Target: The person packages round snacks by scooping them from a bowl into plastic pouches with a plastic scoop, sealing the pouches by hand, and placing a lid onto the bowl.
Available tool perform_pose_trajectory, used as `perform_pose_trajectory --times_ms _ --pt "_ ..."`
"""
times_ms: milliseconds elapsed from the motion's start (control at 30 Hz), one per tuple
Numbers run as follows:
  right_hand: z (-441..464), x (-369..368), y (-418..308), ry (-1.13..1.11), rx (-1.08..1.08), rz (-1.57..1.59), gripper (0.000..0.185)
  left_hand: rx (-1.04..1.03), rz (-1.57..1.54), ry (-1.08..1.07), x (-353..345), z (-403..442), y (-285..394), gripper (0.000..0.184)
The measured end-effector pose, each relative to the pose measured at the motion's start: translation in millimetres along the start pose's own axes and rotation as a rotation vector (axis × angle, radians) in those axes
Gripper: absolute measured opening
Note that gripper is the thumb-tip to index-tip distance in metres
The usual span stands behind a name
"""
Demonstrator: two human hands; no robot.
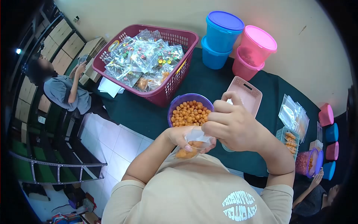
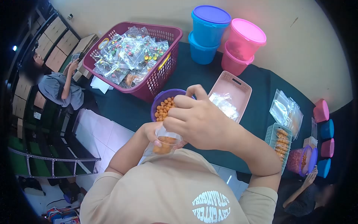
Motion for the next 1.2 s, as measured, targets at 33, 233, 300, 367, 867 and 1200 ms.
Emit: perform_pose_trajectory --times_ms 33,233,300,367,867,1200 --pt "-1.8 -3.1 -0.7 -0.013 -0.006 0.056 0.021 0.013 0.004 0.047 -4.4 0.7 1.7 0.068" --pt "-22.6 -18.0 25.5 -0.05 -0.254 0.138 0.019 0.048 0.032 0.326 -4.4 7.9 21.2 0.068" --pt "-26.0 -9.0 29.1 0.01 -0.264 0.091 0.012 0.126 0.021 0.168 -3.2 8.4 21.8 0.068" --pt "-28.5 -3.4 31.4 0.041 -0.356 0.126 0.004 0.13 -0.01 0.199 -7.9 9.9 22.5 0.068" --pt "-6.1 36.8 30.2 0.096 -0.252 -0.051 0.005 0.178 -0.055 0.217 -7.3 -16.7 25.4 0.074" --pt "-2.6 5.3 52.9 -0.029 -0.383 0.188 0.012 0.116 -0.121 0.4 -11.3 -23.6 26.1 0.06"
Point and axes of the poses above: each hand's wrist, its own z-axis towards the middle knuckle, its own x-axis out of the back of the hand, y = z × x, the point moved 2 cm from there along z, towards the middle knuckle, and after that the axes turned 2 degrees about -y, right-handed, at the moved point
